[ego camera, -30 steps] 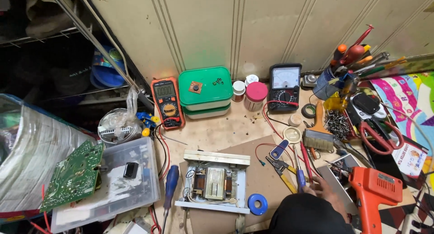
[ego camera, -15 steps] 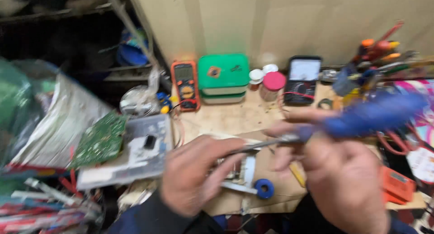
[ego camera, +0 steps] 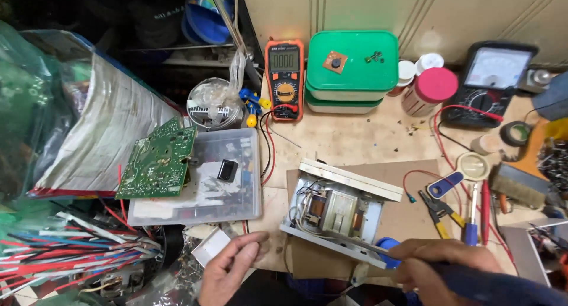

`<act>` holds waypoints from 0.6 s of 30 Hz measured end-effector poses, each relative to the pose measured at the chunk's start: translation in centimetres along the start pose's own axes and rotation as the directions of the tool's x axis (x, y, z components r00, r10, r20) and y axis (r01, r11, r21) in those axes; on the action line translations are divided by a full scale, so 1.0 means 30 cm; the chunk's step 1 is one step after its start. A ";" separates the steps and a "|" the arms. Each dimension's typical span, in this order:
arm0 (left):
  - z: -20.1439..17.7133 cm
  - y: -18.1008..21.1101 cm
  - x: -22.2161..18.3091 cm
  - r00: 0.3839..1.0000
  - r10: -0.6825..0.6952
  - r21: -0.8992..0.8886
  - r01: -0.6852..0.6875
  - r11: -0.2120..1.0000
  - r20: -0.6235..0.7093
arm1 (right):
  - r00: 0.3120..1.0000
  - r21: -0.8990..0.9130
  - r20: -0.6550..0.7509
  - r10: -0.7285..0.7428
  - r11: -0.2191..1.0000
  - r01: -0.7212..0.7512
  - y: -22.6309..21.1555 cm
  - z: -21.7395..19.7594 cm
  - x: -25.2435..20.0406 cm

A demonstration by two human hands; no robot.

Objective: Securing a transformer into a plastic housing using a screwdriver and screws.

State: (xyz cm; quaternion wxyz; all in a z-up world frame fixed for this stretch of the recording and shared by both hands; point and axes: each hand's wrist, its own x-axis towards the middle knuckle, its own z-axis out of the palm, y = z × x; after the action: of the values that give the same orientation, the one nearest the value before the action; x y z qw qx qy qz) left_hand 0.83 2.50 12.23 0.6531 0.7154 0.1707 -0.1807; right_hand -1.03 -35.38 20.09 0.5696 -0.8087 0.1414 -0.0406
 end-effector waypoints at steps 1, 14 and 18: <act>-0.001 -0.041 0.022 0.997 0.012 -0.082 -0.006 0.997 0.076 | 0.993 -0.011 -0.078 0.086 0.996 -0.087 -0.001 0.008 0.007; 0.180 -0.100 0.192 0.963 -0.255 -0.030 0.259 0.965 0.090 | 0.996 -0.111 0.090 0.025 0.994 -0.014 0.308 0.041 -0.041; 0.180 -0.100 0.191 0.971 -0.220 -0.026 0.223 0.974 0.099 | 0.875 0.036 0.401 -0.269 0.960 0.279 0.575 0.083 -0.061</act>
State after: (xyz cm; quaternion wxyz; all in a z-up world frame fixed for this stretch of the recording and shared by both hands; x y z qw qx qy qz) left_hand 4.23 -2.55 6.40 0.6492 0.6704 0.2215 -0.2831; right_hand -5.35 -37.98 3.31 0.5654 -0.8180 -0.0941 0.0481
